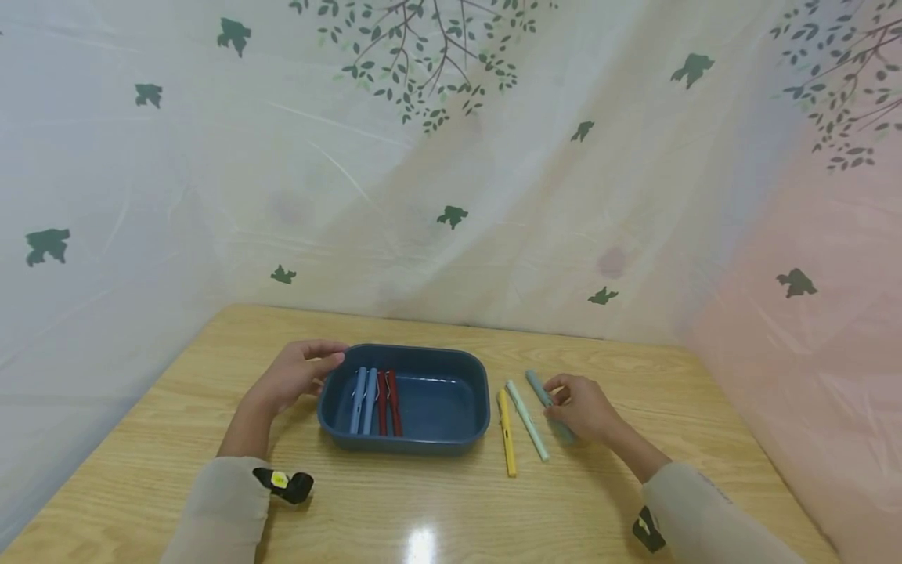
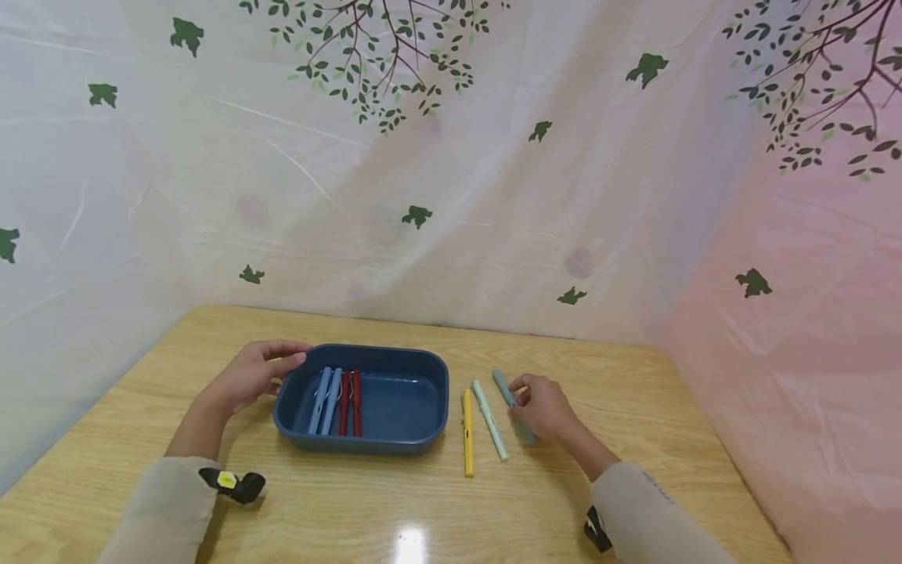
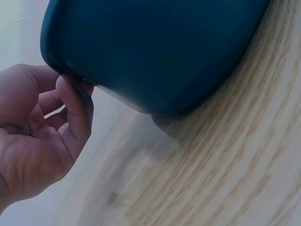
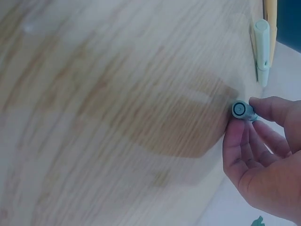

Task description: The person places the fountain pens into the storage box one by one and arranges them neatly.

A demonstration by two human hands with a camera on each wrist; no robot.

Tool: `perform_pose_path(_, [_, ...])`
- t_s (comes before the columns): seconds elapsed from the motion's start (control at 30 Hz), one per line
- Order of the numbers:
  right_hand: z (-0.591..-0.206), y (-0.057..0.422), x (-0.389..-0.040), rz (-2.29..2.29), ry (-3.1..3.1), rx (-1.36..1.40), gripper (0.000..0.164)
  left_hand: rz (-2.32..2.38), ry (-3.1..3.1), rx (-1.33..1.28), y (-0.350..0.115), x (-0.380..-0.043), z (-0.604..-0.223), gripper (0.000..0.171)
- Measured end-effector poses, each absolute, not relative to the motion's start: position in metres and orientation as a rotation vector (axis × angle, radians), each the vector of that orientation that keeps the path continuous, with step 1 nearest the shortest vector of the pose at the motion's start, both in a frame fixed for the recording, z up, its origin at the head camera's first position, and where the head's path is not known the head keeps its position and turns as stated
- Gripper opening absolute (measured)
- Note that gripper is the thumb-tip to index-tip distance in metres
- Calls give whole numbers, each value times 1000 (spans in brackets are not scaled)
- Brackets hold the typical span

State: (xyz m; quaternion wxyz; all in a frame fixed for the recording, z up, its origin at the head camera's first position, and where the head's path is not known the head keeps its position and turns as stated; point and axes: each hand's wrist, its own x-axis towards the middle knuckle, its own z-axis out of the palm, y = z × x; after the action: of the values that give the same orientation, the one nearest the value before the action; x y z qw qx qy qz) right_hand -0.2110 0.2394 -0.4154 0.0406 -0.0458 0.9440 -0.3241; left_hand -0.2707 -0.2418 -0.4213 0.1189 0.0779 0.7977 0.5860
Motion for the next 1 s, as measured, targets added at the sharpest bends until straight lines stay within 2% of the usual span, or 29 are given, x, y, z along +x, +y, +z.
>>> perform_pose_path(1.0, [-411, 255, -214, -1193, 2758, -167, 36, 1735, 2318, 234, -243, -271, -422, 46])
